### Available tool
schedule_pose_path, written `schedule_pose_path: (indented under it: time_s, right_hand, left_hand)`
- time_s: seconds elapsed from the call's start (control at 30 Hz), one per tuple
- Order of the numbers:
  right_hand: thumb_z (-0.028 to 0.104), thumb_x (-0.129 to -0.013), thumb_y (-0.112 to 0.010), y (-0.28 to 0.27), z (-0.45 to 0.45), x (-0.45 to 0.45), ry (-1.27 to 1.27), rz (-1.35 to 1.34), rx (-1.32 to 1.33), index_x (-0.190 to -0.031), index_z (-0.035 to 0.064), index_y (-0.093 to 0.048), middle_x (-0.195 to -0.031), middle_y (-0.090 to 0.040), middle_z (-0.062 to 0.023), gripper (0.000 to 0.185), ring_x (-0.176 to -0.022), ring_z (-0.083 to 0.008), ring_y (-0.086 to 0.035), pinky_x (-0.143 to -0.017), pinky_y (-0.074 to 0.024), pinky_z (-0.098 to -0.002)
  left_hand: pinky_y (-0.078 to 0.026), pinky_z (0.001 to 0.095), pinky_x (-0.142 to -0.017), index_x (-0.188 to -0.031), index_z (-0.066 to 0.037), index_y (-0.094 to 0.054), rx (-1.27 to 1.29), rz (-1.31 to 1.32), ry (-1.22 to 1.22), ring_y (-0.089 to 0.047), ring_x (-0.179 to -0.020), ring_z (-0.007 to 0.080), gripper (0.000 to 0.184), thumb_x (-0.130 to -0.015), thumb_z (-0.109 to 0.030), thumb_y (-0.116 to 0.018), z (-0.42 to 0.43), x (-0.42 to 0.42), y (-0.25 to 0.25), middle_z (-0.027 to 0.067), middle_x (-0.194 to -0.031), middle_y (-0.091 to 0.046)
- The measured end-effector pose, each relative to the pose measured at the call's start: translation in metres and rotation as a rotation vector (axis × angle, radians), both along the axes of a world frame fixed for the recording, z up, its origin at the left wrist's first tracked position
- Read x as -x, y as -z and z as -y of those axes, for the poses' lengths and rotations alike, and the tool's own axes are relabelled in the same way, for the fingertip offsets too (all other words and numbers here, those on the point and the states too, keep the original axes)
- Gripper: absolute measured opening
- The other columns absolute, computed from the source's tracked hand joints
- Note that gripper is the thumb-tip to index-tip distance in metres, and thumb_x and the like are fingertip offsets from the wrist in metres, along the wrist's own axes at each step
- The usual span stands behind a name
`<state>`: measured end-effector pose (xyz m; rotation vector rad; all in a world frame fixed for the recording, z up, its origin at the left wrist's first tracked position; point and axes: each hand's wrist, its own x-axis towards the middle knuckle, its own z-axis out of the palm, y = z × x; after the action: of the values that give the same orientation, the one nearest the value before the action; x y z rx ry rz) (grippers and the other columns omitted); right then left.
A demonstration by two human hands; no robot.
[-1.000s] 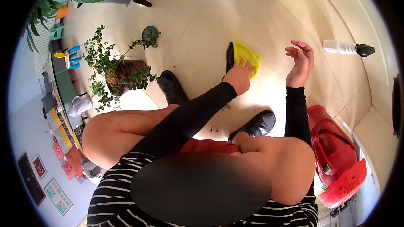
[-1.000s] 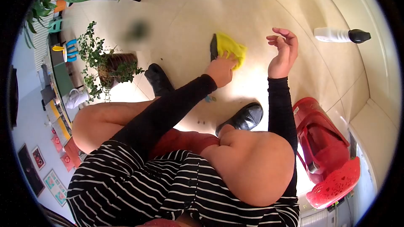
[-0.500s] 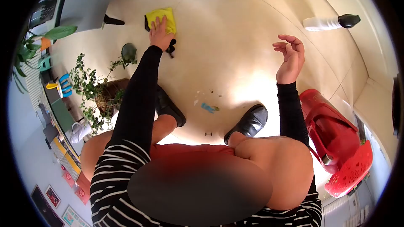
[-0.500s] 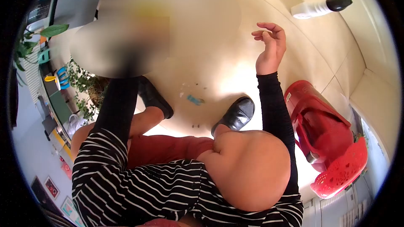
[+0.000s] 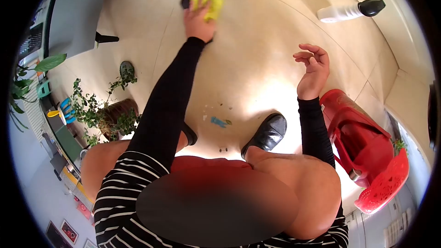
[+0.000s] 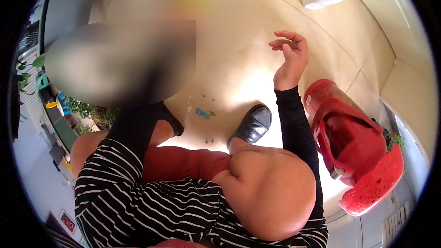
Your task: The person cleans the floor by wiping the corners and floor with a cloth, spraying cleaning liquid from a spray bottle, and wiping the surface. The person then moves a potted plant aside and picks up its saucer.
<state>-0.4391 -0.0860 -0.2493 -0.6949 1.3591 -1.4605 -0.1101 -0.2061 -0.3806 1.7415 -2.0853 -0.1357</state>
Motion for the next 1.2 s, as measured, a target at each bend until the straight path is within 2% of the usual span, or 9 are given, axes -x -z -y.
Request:
schedule_pose_path:
  time_s: [0.2,0.43,0.53,0.63,0.77,0.9,1.0,1.07,1.2]
  right_hand:
    - [0.006,-0.083,-0.048,0.004,-0.008,0.007,0.02,-0.011,0.047,-0.111,-0.0042,-0.055,-0.107,-0.067,-0.0178,0.03,-0.083,-0.0222,-0.066,-0.078,-0.0495,-0.0325]
    - [0.008,-0.084,-0.05,0.007,-0.007,-0.002,0.004,-0.021,0.024,-0.111,-0.0034,-0.055,-0.106,-0.067,-0.0168,0.03,-0.084,-0.0214,-0.066,-0.078,-0.0496,-0.032]
    - [0.01,-0.085,-0.052,0.008,-0.006,-0.009,-0.035,0.021,0.045,-0.112,-0.0034,-0.056,-0.106,-0.067,-0.0166,0.03,-0.084,-0.0215,-0.066,-0.078,-0.0499,-0.032]
    - [0.012,-0.088,-0.052,0.011,-0.003,-0.015,-0.082,-0.005,0.078,-0.111,-0.0036,-0.056,-0.106,-0.067,-0.0168,0.028,-0.084,-0.0215,-0.066,-0.078,-0.0502,-0.0321]
    - [0.01,-0.087,-0.047,0.015,0.0,-0.025,-0.137,-0.012,0.071,-0.112,-0.0036,-0.056,-0.108,-0.066,-0.0174,0.03,-0.085,-0.0215,-0.066,-0.078,-0.0505,-0.0327]
    - [0.011,-0.086,-0.048,0.02,0.002,-0.034,-0.168,0.019,-0.002,-0.111,-0.0032,-0.055,-0.107,-0.066,-0.018,0.029,-0.085,-0.0221,-0.066,-0.079,-0.0502,-0.0332]
    - [0.011,-0.086,-0.049,0.024,0.005,-0.046,-0.217,0.02,0.031,-0.111,-0.003,-0.055,-0.107,-0.067,-0.0184,0.029,-0.084,-0.0226,-0.066,-0.079,-0.0499,-0.0335]
    - [0.011,-0.086,-0.049,0.026,0.005,-0.053,-0.236,0.014,0.011,-0.11,-0.003,-0.055,-0.107,-0.067,-0.0181,0.029,-0.084,-0.0226,-0.066,-0.079,-0.0497,-0.0337]
    - [0.011,-0.086,-0.049,0.031,0.01,-0.065,-0.283,0.013,0.003,-0.111,-0.003,-0.054,-0.107,-0.066,-0.0183,0.029,-0.085,-0.0225,-0.065,-0.079,-0.0497,-0.0337]
  left_hand:
    - [-0.025,0.0545,-0.118,-0.136,-0.015,-0.06,-0.234,-0.012,0.493,-0.036,-0.143,0.0353,0.061,-0.075,-0.011,-0.063,-0.052,0.117,-0.034,0.0131,-0.146,-0.052]
    - [-0.029,0.0481,-0.119,-0.121,-0.01,-0.067,-0.335,-0.236,0.841,-0.045,-0.139,0.028,0.045,-0.077,-0.002,-0.058,-0.124,0.127,-0.04,0.0094,-0.137,-0.061]
    - [-0.046,0.0407,-0.106,-0.105,-0.008,-0.073,-0.477,-0.276,0.893,-0.063,-0.118,0.0269,0.031,-0.08,0.0,-0.057,-0.122,0.104,-0.053,0.0104,-0.119,-0.07]
    - [-0.052,0.0372,-0.094,-0.101,-0.007,-0.073,-0.638,-0.122,0.575,-0.067,-0.107,0.0287,0.027,-0.08,0.002,-0.057,-0.094,0.06,-0.081,0.0144,-0.109,-0.071]
    - [-0.055,0.0416,-0.072,-0.095,-0.006,-0.073,-0.099,-0.458,0.051,-0.067,-0.079,0.0387,0.024,-0.08,-0.002,-0.055,-0.043,-0.03,-0.088,0.0198,-0.085,-0.07]
    - [-0.055,0.037,-0.083,-0.103,-0.001,-0.072,-0.275,-0.389,-0.286,-0.07,-0.095,0.0337,0.025,-0.084,-0.002,-0.055,-0.009,-0.109,-0.073,0.0213,-0.104,-0.072]
    - [-0.05,0.0341,-0.101,-0.103,-0.001,-0.071,-0.063,-0.377,-0.157,-0.063,-0.119,0.0294,0.026,-0.087,-0.002,-0.051,-0.029,-0.109,-0.013,0.0151,-0.122,-0.069]
    - [-0.049,0.0386,-0.103,-0.089,0.0,-0.068,-0.034,-0.44,-0.097,-0.062,-0.119,0.0308,0.019,-0.083,0.004,-0.05,-0.059,-0.067,-0.009,0.0154,-0.123,-0.068]
    - [-0.046,0.0407,-0.104,-0.093,-0.002,-0.068,-0.187,-0.628,0.057,-0.062,-0.113,0.0339,0.024,-0.083,0.006,-0.048,-0.132,0.018,-0.018,0.0154,-0.118,-0.069]
